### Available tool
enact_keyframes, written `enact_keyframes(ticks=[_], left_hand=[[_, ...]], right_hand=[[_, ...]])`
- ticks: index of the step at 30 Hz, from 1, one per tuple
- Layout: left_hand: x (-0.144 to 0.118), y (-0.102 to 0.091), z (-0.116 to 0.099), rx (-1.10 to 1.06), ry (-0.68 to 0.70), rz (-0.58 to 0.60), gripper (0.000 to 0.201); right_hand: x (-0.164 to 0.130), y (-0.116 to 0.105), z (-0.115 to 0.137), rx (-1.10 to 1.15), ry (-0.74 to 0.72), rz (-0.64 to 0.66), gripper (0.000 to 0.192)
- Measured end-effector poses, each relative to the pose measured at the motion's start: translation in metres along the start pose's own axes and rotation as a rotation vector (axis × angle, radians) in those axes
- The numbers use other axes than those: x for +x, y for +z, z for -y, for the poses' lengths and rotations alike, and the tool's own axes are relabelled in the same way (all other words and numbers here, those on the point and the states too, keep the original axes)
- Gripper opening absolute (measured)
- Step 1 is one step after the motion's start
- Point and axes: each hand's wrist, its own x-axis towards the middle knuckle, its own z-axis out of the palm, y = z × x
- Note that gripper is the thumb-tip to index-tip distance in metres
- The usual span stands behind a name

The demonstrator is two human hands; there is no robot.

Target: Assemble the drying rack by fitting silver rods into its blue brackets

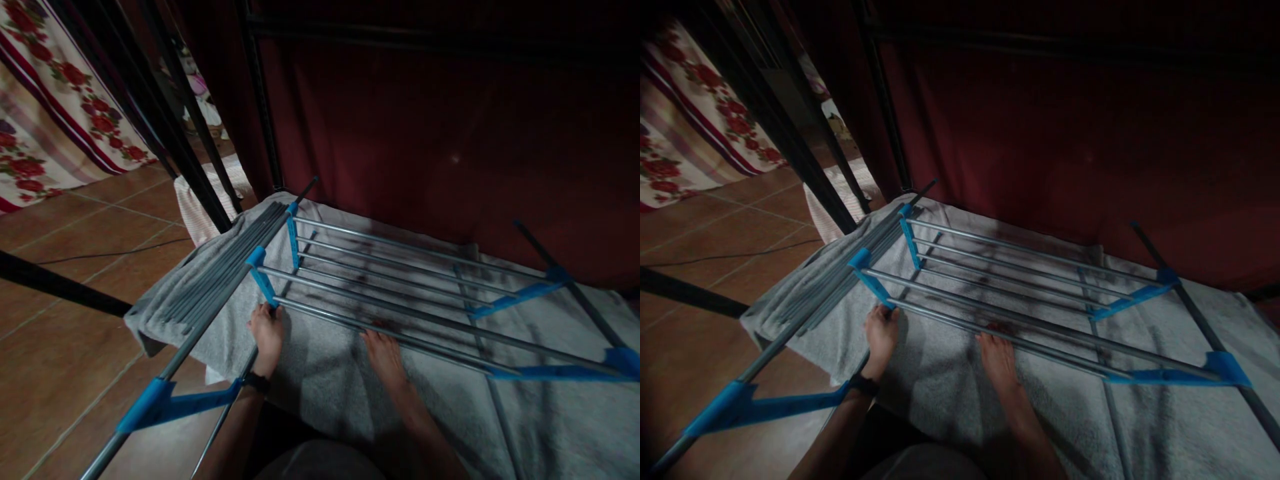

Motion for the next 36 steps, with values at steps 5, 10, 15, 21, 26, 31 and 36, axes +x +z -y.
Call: enact_keyframes(ticks=[5, 10, 15, 21, 26, 31, 36], left_hand=[[0.001, 0.000, 0.002, -0.048, 0.051, 0.039, 0.012], [0.002, 0.001, 0.004, -0.056, 0.037, 0.033, 0.009], [0.002, 0.002, 0.003, -0.039, 0.028, 0.008, 0.006], [0.002, 0.003, 0.004, -0.044, 0.026, 0.021, 0.006], [0.002, 0.005, 0.010, -0.057, 0.060, 0.013, 0.006], [0.004, 0.010, 0.015, -0.085, 0.105, -0.028, 0.006], [0.004, 0.010, 0.015, -0.065, 0.116, -0.018, 0.006]], right_hand=[[-0.001, 0.000, 0.000, 0.042, -0.013, 0.017, 0.031], [-0.002, -0.001, -0.001, 0.030, -0.013, 0.023, 0.033], [-0.001, 0.003, -0.002, 0.001, -0.054, 0.030, 0.034], [-0.002, 0.010, -0.001, -0.044, -0.097, 0.013, 0.035], [-0.003, 0.006, -0.001, -0.035, -0.088, 0.018, 0.035], [0.002, 0.001, 0.000, -0.050, -0.031, 0.049, 0.032], [0.002, 0.003, 0.001, -0.053, -0.024, 0.012, 0.029]])
